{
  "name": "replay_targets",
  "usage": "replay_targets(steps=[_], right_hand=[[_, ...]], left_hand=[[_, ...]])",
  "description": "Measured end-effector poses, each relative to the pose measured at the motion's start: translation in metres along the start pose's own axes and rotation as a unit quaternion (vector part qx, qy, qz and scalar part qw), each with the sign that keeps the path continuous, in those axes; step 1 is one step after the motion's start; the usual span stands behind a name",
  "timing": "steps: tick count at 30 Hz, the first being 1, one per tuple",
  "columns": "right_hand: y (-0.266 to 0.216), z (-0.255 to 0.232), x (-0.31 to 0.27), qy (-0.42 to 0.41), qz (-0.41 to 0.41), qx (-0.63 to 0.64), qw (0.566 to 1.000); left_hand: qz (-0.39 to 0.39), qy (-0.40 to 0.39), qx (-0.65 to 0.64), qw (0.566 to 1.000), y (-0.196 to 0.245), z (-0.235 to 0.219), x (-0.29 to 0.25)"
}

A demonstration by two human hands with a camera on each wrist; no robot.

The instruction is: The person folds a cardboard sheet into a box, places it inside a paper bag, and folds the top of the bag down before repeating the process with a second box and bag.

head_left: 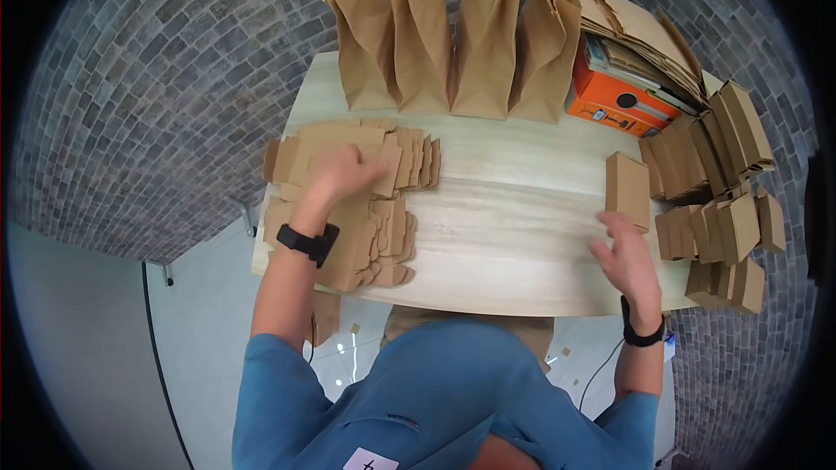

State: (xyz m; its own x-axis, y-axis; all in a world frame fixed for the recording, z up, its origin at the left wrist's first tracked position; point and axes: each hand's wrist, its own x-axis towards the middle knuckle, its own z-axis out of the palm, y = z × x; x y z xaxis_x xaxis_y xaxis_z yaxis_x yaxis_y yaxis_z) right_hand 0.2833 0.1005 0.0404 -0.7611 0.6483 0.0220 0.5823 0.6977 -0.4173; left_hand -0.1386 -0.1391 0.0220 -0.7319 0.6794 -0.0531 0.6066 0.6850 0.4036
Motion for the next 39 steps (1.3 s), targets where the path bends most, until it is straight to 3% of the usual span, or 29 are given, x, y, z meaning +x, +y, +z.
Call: replay_targets(steps=[2, 3, 5, 6, 8, 10, 11, 13, 17, 20, 21, 23, 25, 28, 30, 31, 33, 36, 39], right_hand=[[-0.026, 0.007, 0.012, -0.042, -0.020, 0.026, 0.999], [-0.038, 0.011, 0.019, -0.087, -0.039, 0.054, 0.994], [-0.056, 0.025, 0.030, -0.102, -0.077, 0.058, 0.990], [-0.063, 0.034, 0.036, -0.121, -0.117, 0.065, 0.984], [-0.077, 0.062, 0.053, -0.143, -0.092, 0.203, 0.964], [-0.108, 0.074, 0.067, -0.176, -0.019, 0.365, 0.914], [-0.123, 0.076, 0.073, -0.171, -0.016, 0.363, 0.916], [-0.144, 0.077, 0.084, -0.236, 0.088, 0.464, 0.850], [-0.136, 0.093, 0.103, -0.201, 0.107, 0.536, 0.813], [-0.099, 0.110, 0.105, -0.106, 0.045, 0.477, 0.871], [-0.088, 0.107, 0.103, -0.103, 0.049, 0.477, 0.872], [-0.081, 0.081, 0.095, -0.112, -0.006, 0.438, 0.892], [-0.068, 0.061, 0.089, -0.110, -0.017, 0.440, 0.891], [-0.043, 0.036, 0.083, -0.117, -0.031, 0.435, 0.892], [-0.033, 0.023, 0.079, -0.127, -0.028, 0.428, 0.894], [-0.030, 0.017, 0.077, -0.123, -0.024, 0.429, 0.895], [-0.024, 0.007, 0.075, -0.131, 0.000, 0.399, 0.907], [-0.005, 0.013, 0.073, -0.071, -0.052, 0.403, 0.911], [0.000, 0.007, 0.069, -0.053, -0.017, 0.347, 0.936]], left_hand=[[0.004, -0.059, -0.042, 0.997, -0.004, 0.008, -0.015], [0.007, -0.057, -0.046, 0.997, -0.004, 0.012, -0.018], [0.040, -0.081, -0.138, 0.986, 0.006, 0.024, -0.022], [0.061, -0.042, -0.145, 0.987, 0.013, 0.029, -0.028], [0.094, -0.004, -0.121, 0.988, 0.048, 0.020, -0.049], [0.128, 0.032, -0.094, 0.987, 0.074, 0.026, -0.062], [0.164, 0.040, -0.105, 0.980, 0.084, 0.032, -0.065], [0.204, 0.046, -0.114, 0.971, 0.102, 0.048, -0.071], [0.238, -0.022, -0.149, 0.960, 0.116, 0.063, -0.074], [0.262, -0.083, -0.171, 0.946, 0.117, 0.052, -0.081], [0.276, -0.105, -0.186, 0.937, 0.114, 0.047, -0.082], [0.251, 0.019, -0.284, 0.925, 0.102, 0.039, -0.074], [0.253, 0.150, -0.246, 0.924, 0.073, 0.033, -0.043], [0.253, 0.201, -0.215, 0.922, 0.045, 0.029, -0.011], [0.101, 0.008, -0.399, 0.911, 0.046, 0.034, -0.006], [0.104, 0.004, -0.399, 0.911, 0.054, 0.031, -0.008], [0.083, -0.202, -0.430, 0.876, 0.074, 0.026, -0.016], [0.071, -0.251, -0.486, 0.834, 0.102, 0.024, -0.031], [0.061, -0.298, -0.511, 0.804, 0.105, 0.035, -0.029]])
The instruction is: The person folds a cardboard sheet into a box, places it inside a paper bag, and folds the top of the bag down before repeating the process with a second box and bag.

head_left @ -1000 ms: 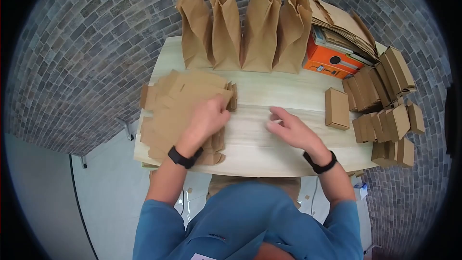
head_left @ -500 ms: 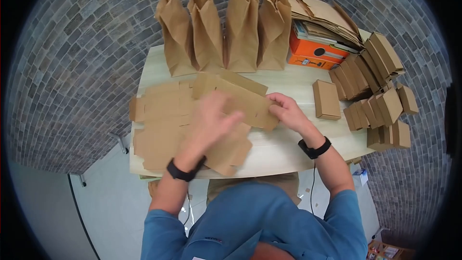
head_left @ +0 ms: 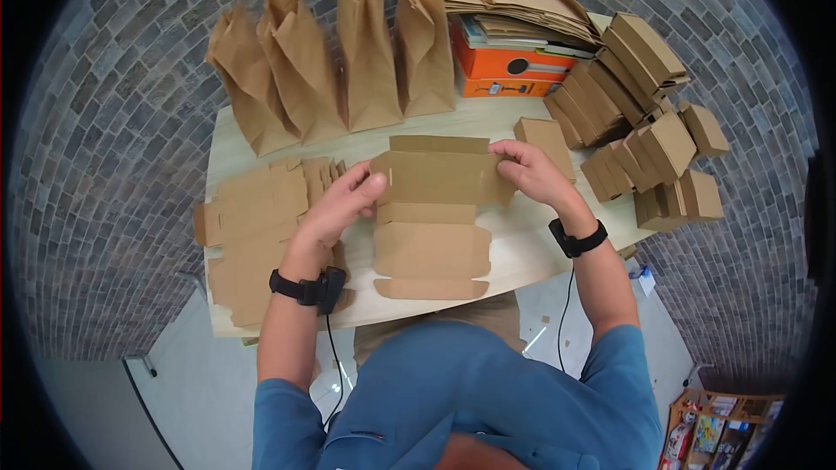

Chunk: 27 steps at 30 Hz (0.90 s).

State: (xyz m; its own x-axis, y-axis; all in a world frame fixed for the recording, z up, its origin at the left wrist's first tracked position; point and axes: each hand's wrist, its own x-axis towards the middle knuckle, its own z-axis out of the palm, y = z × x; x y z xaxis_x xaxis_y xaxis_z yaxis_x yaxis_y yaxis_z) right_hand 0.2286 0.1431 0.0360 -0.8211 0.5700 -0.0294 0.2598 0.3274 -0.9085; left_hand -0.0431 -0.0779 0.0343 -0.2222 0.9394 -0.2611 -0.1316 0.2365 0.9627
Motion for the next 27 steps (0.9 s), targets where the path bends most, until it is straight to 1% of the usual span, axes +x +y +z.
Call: replay_targets(steps=[1, 3, 4, 6, 7, 9, 10, 12, 13, 15, 16, 18, 19, 21, 22, 24, 25, 27], right_hand=[[0.000, -0.001, -0.001, 0.003, 0.003, 0.000, 1.000], [0.000, -0.003, -0.003, 0.018, 0.003, -0.013, 1.000], [0.001, -0.004, -0.004, 0.020, 0.004, -0.011, 1.000], [0.006, -0.004, -0.003, 0.016, -0.008, -0.010, 1.000], [0.010, -0.004, -0.002, 0.017, -0.008, -0.008, 1.000], [0.017, -0.006, 0.000, -0.002, -0.021, -0.009, 1.000], [0.013, -0.005, -0.002, -0.002, -0.022, -0.008, 1.000], [0.002, 0.000, -0.006, 0.040, 0.007, -0.050, 0.998], [0.000, 0.002, -0.006, 0.041, 0.007, -0.050, 0.998], [-0.002, 0.004, -0.006, 0.053, -0.042, -0.062, 0.996], [-0.004, 0.006, -0.006, 0.053, -0.041, -0.062, 0.996], [-0.006, 0.009, -0.005, 0.059, -0.070, -0.017, 0.996], [-0.005, 0.009, -0.005, 0.059, -0.069, -0.017, 0.996], [-0.004, 0.010, -0.004, 0.073, -0.075, -0.071, 0.992], [-0.006, 0.011, -0.004, 0.073, -0.075, -0.071, 0.992], [-0.014, 0.012, -0.006, 0.093, -0.041, -0.119, 0.988], [-0.013, 0.014, -0.006, 0.092, -0.041, -0.119, 0.988], [-0.012, 0.016, -0.004, 0.130, -0.090, -0.159, 0.975]], left_hand=[[-0.001, -0.004, 0.000, 1.000, -0.003, 0.001, 0.003], [-0.013, -0.040, -0.081, 0.996, -0.008, 0.002, 0.007], [-0.015, -0.043, -0.078, 0.996, -0.007, 0.004, 0.009], [-0.002, -0.052, 0.035, 0.998, -0.004, 0.006, 0.011], [-0.004, -0.053, 0.037, 0.998, -0.005, 0.008, 0.013], [0.074, -0.045, 0.038, 0.996, -0.014, 0.016, 0.022], [0.073, -0.046, 0.040, 0.995, -0.017, 0.016, 0.026], [0.082, -0.016, 0.039, 0.996, -0.022, 0.017, 0.033], [0.083, -0.017, 0.039, 0.996, -0.021, 0.019, 0.034], [0.066, 0.036, 0.078, 0.994, -0.016, 0.023, 0.034], [0.066, 0.035, 0.077, 0.994, -0.012, 0.025, 0.033], [0.069, 0.088, 0.146, 0.983, -0.005, 0.027, 0.035], [0.068, 0.088, 0.145, 0.983, -0.006, 0.027, 0.037], [0.090, 0.086, 0.153, 0.980, -0.012, 0.026, 0.042], [0.090, 0.086, 0.153, 0.980, -0.014, 0.025, 0.045], [0.123, 0.134, 0.256, 0.949, -0.017, 0.024, 0.050], [0.123, 0.134, 0.255, 0.950, -0.015, 0.025, 0.048], [0.099, 0.132, 0.234, 0.958, -0.010, 0.031, 0.046]])
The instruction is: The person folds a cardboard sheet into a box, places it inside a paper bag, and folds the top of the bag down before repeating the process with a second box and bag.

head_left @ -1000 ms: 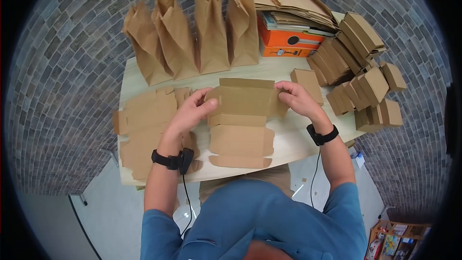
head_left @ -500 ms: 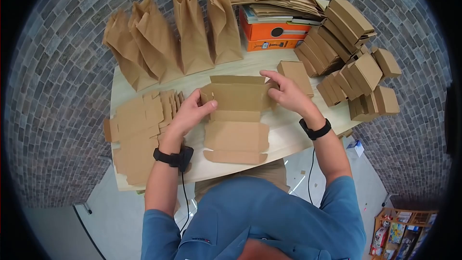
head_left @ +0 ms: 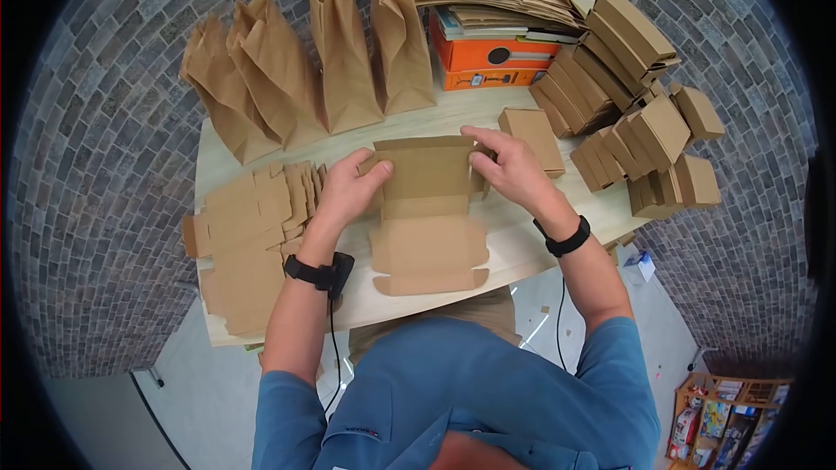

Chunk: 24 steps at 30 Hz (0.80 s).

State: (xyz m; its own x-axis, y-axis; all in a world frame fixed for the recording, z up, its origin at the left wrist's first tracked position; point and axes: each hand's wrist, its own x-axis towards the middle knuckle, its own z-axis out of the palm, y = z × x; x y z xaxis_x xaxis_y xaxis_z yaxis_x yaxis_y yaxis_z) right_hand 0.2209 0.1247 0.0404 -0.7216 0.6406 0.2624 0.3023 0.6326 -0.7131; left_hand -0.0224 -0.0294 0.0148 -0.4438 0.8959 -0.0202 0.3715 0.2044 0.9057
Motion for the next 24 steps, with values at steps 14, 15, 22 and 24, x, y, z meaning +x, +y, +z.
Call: replay_targets(steps=[14, 15, 22, 24], right_hand=[[-0.017, 0.001, -0.008, -0.053, -0.172, -0.192, 0.965], [-0.022, 0.000, -0.010, -0.059, -0.170, -0.237, 0.955], [0.009, 0.010, -0.003, 0.020, -0.133, -0.073, 0.988], [0.018, 0.014, -0.002, 0.000, -0.071, 0.031, 0.997]], left_hand=[[-0.027, -0.083, -0.146, 0.985, -0.016, 0.007, 0.006], [-0.036, -0.084, -0.149, 0.985, -0.016, 0.007, 0.006], [-0.050, -0.109, -0.223, 0.967, -0.009, 0.005, 0.002], [-0.073, -0.097, -0.255, 0.959, -0.007, 0.005, 0.003]])
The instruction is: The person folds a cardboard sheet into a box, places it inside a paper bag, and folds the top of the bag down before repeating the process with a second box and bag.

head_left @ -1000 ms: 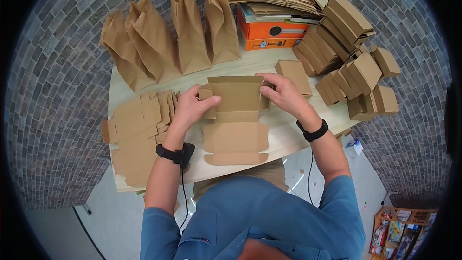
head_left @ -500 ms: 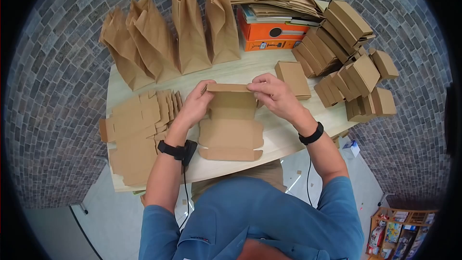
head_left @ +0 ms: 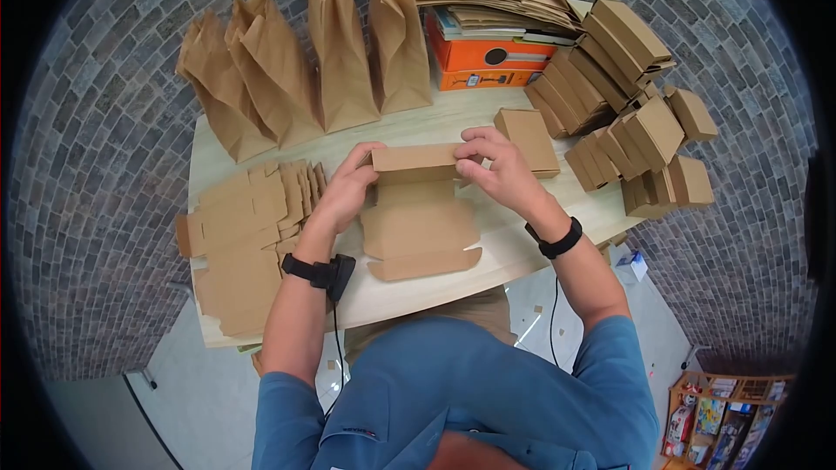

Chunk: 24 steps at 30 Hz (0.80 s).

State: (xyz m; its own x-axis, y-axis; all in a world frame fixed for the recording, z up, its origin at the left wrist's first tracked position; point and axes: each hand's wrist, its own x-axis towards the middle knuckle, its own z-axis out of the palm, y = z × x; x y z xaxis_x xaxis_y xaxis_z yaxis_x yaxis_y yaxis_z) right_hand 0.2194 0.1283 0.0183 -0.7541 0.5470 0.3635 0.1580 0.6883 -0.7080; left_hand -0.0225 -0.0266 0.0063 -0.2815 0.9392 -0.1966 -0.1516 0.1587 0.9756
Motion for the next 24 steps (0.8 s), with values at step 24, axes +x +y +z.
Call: replay_targets(steps=[24], right_hand=[[-0.012, 0.027, 0.003, 0.042, 0.040, 0.031, 0.998]], left_hand=[[-0.001, -0.022, 0.008, 1.000, 0.002, 0.001, 0.007]])
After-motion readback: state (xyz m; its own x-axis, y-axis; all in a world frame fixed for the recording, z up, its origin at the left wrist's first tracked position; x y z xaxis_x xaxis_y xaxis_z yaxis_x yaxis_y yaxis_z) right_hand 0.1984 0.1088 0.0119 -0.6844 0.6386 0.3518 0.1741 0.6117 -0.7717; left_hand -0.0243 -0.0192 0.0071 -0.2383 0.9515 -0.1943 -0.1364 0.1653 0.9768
